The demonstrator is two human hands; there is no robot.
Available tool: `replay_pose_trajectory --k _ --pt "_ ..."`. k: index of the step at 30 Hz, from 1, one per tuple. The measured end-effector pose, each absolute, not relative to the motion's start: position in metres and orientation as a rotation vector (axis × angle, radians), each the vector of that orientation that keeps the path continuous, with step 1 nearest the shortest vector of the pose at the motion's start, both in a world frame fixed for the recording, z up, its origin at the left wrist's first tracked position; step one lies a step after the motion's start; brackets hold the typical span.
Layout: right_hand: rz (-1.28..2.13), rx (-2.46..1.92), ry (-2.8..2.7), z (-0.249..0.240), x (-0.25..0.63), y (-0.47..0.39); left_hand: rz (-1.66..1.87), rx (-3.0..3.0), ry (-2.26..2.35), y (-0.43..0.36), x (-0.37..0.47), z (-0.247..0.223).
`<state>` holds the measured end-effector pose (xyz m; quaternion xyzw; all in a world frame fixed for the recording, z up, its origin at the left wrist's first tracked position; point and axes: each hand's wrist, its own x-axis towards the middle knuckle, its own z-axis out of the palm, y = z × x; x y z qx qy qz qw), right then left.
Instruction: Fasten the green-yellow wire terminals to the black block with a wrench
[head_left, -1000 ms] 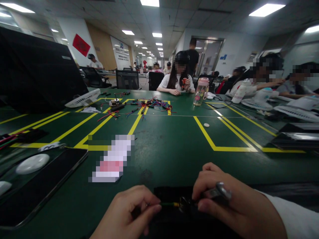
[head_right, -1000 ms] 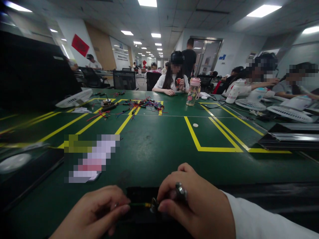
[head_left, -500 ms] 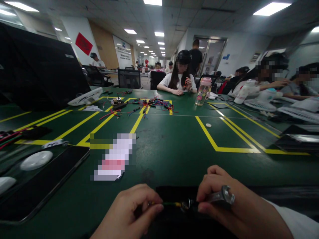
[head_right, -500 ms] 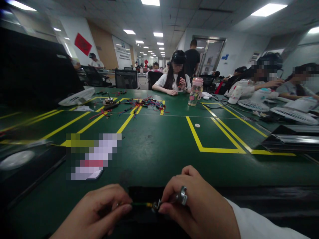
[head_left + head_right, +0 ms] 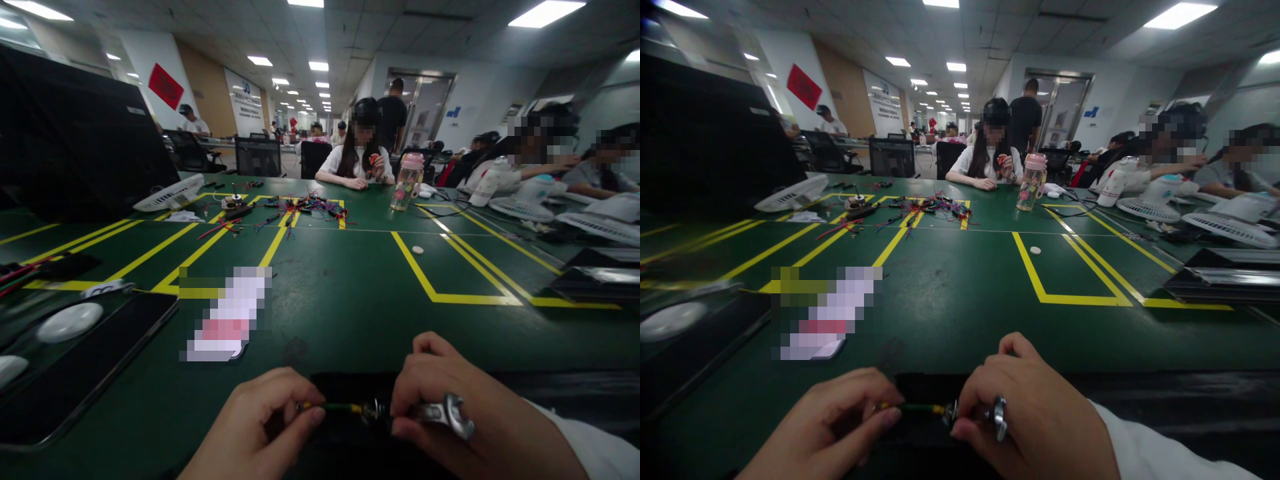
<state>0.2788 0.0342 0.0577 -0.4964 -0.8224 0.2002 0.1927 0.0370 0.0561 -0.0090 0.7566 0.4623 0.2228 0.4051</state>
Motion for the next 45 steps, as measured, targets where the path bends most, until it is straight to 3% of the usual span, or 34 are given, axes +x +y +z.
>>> replay_pose_trajectory --k 17,24,37,45 --pt "0.689 -1.261 -2.506 0.061 0.283 0.041 0.576 1.807 1.133 0.057 0.035 -0.01" --pt "0.686 -1.354 -2.284 0.06 0.292 0.035 0.555 1.798 1.119 0.055 0.036 -0.006" --pt "0.594 -1.403 -2.398 0.058 0.278 0.034 0.581 1.817 1.09 0.055 0.034 -0.012" --pt "0.705 -1.524 -2.459 0.065 0.277 0.04 0.59 1.862 1.08 0.056 0.034 -0.013"
